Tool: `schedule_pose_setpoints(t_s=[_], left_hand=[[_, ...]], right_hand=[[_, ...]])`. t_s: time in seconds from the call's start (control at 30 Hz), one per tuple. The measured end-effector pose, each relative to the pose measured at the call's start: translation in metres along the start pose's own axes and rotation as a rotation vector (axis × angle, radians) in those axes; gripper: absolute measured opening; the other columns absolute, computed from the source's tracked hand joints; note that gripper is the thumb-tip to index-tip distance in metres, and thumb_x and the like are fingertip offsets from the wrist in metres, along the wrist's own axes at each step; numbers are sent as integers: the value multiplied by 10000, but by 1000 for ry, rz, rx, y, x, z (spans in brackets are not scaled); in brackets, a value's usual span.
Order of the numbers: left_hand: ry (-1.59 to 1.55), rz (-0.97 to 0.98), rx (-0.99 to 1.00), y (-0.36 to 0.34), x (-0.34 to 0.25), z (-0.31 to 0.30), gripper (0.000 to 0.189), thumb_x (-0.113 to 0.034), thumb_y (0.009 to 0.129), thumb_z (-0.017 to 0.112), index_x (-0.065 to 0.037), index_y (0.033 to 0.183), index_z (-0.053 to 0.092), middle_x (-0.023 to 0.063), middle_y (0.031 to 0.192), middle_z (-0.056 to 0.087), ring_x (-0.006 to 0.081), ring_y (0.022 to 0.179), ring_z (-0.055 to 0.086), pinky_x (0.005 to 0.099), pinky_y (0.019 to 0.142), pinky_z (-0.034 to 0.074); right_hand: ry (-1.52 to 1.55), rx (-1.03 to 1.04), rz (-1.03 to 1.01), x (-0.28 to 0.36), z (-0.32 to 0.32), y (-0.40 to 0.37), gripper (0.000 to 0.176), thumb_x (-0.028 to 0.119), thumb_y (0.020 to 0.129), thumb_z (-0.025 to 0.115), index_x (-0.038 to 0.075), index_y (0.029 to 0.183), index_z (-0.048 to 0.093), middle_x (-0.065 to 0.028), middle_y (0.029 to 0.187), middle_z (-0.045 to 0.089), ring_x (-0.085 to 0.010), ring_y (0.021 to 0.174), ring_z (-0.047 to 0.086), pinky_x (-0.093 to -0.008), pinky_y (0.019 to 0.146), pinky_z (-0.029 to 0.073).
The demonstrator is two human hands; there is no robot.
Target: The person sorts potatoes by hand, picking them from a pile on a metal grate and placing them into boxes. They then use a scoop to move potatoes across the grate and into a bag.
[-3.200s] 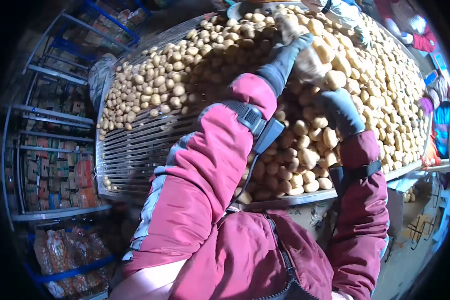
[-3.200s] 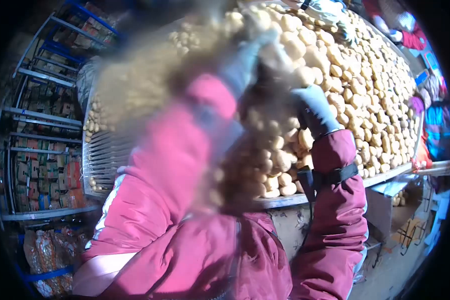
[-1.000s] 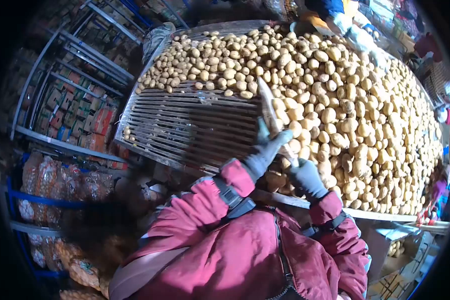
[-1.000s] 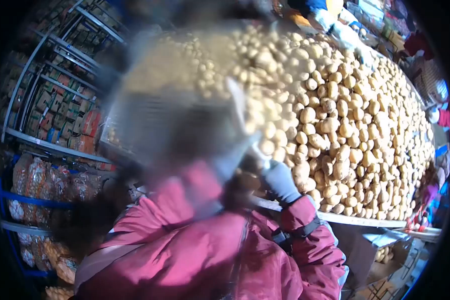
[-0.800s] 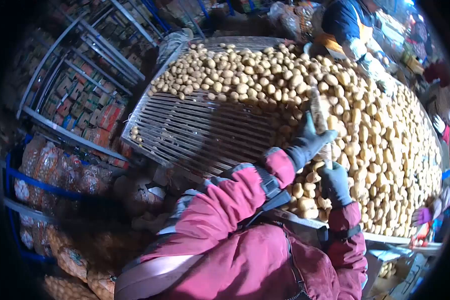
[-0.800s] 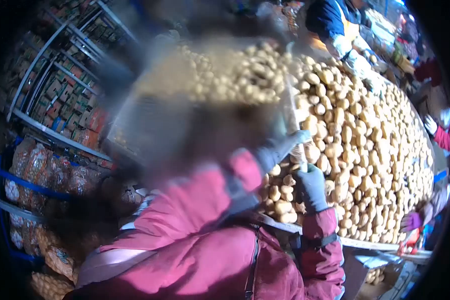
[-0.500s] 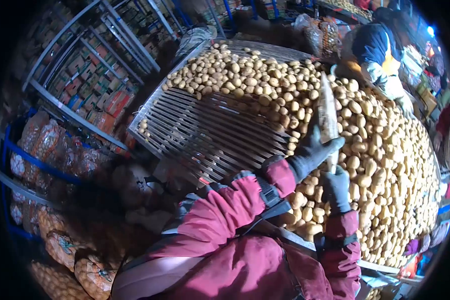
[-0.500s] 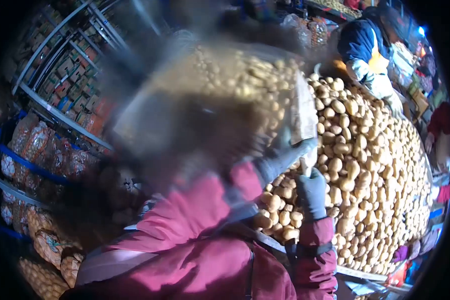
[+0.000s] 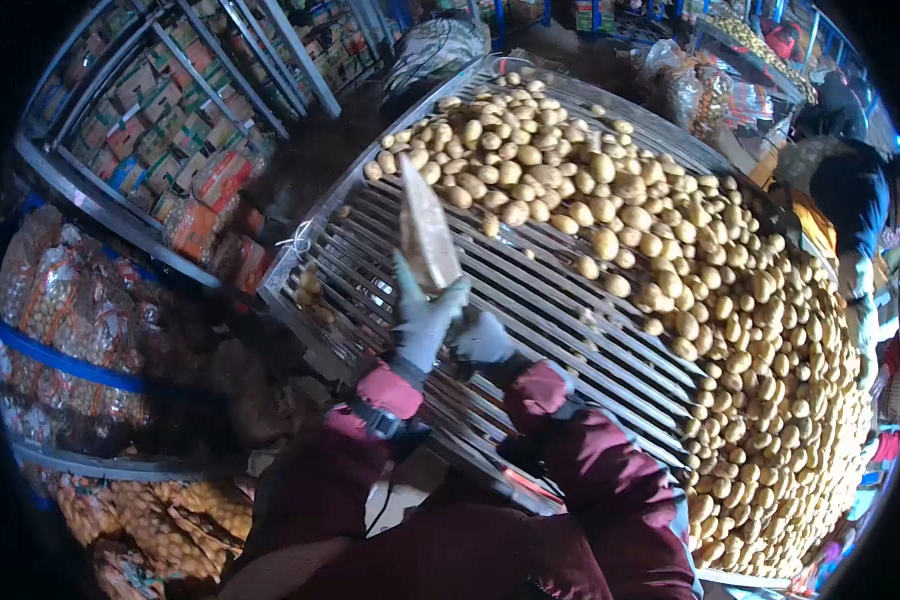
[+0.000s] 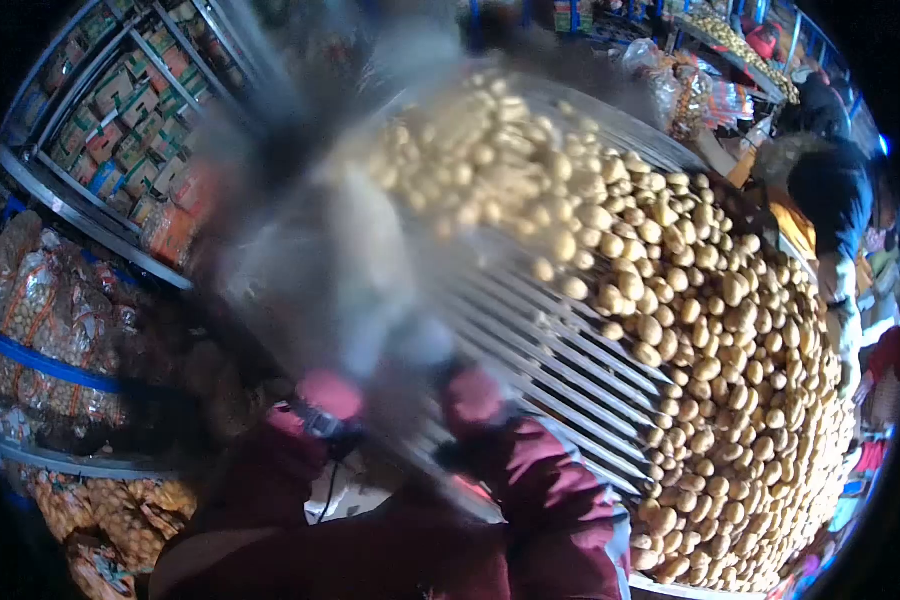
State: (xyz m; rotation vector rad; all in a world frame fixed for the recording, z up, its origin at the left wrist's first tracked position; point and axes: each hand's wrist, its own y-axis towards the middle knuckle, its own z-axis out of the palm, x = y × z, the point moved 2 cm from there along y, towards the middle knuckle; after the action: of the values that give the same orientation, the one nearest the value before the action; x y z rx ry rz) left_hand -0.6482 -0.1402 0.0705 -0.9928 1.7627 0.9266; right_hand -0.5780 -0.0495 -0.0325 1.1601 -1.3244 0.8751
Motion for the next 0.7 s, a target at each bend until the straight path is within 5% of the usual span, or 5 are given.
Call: schedule_pose_setpoints(t_s=[0.27,0.33,0.37,0.63,0.7], left_hand=[[-380,-273,-31,119,111,-89,1155,-104,762,831,-50,1613,52,281,1496,413,338,1292,508,416,1054,466],[355,143,-236,142,129,-89,1134,-91,768,814,-56,1614,61,297,1523,382,362,1368,440,447,1124,393],[354,145,-227,150,116,-89,1134,-91,768,814,-56,1614,61,297,1523,382,362,1368,440,447,1124,393],[100,216,-53,230,107,-83,1134,68,724,745,-75,1614,58,240,1513,393,321,1388,416,409,1139,384],[-144,-28,69,245,105,-68,1160,87,697,744,-79,1616,55,234,1498,406,312,1342,464,401,1094,439]], right_hand=[[194,-18,197,-46,112,138,274,215,795,779,38,999,732,-64,876,742,-121,793,670,-331,715,548],[199,-39,216,-44,114,155,277,217,796,778,38,1002,733,-65,876,742,-123,788,671,-332,713,548],[202,-53,220,-49,115,164,278,218,797,778,38,1003,733,-66,876,743,-123,786,671,-332,711,548],[266,-153,234,-58,111,230,287,228,801,774,39,1014,735,-69,878,746,-128,768,672,-337,702,548],[300,-193,215,-67,102,240,290,230,802,774,39,1017,736,-70,878,747,-130,763,673,-338,700,548]])
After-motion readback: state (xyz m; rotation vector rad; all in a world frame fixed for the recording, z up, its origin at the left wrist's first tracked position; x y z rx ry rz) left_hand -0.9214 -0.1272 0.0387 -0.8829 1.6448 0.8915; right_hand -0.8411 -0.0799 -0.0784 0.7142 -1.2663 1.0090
